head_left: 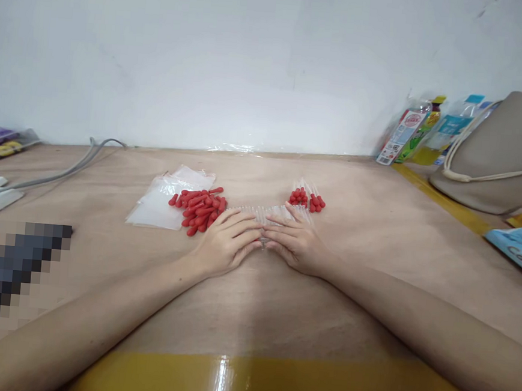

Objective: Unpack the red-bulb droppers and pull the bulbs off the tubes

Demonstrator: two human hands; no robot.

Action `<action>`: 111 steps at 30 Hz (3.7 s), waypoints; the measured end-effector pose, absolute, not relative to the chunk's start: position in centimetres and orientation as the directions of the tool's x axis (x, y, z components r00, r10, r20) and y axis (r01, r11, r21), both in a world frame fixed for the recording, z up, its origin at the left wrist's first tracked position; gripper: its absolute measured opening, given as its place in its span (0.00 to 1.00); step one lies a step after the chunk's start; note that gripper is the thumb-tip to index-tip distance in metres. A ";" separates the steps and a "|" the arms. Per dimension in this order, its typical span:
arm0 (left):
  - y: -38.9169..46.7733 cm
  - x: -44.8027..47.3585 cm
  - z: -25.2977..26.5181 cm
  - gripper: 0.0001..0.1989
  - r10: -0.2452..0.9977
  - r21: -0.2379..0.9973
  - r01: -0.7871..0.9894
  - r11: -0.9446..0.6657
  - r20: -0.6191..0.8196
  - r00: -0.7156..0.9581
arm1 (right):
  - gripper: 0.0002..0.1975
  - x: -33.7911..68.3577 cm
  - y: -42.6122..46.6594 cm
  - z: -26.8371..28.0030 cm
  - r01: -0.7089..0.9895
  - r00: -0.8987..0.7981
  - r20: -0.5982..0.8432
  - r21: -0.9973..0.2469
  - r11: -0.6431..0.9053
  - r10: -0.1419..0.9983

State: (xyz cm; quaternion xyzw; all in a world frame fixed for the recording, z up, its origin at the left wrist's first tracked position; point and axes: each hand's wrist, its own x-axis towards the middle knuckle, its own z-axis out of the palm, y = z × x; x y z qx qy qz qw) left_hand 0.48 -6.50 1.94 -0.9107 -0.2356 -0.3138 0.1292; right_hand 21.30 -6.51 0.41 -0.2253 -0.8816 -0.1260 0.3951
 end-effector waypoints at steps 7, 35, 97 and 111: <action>-6.9 0.6 2.4 0.09 0.350 -0.156 0.511 -0.845 0.560 0.751 | 0.08 21.4 -6.8 0.5 0.426 -0.596 0.775 0.086 0.900 0.208; -1.3 -8.8 8.6 0.15 0.806 0.392 0.903 -0.177 0.584 -0.096 | 0.11 22.8 -5.4 1.1 0.865 -0.180 0.770 -0.172 0.471 0.612; -3.7 1.8 3.6 0.10 0.725 0.484 0.565 -0.668 0.596 0.346 | 0.29 23.9 -6.1 0.8 0.830 -0.118 0.903 -0.139 0.540 0.414; -6.3 -2.2 1.7 0.05 0.483 0.145 0.529 -0.836 0.652 0.585 | 0.12 22.4 -7.0 0.9 0.671 -0.508 0.762 0.056 0.740 0.402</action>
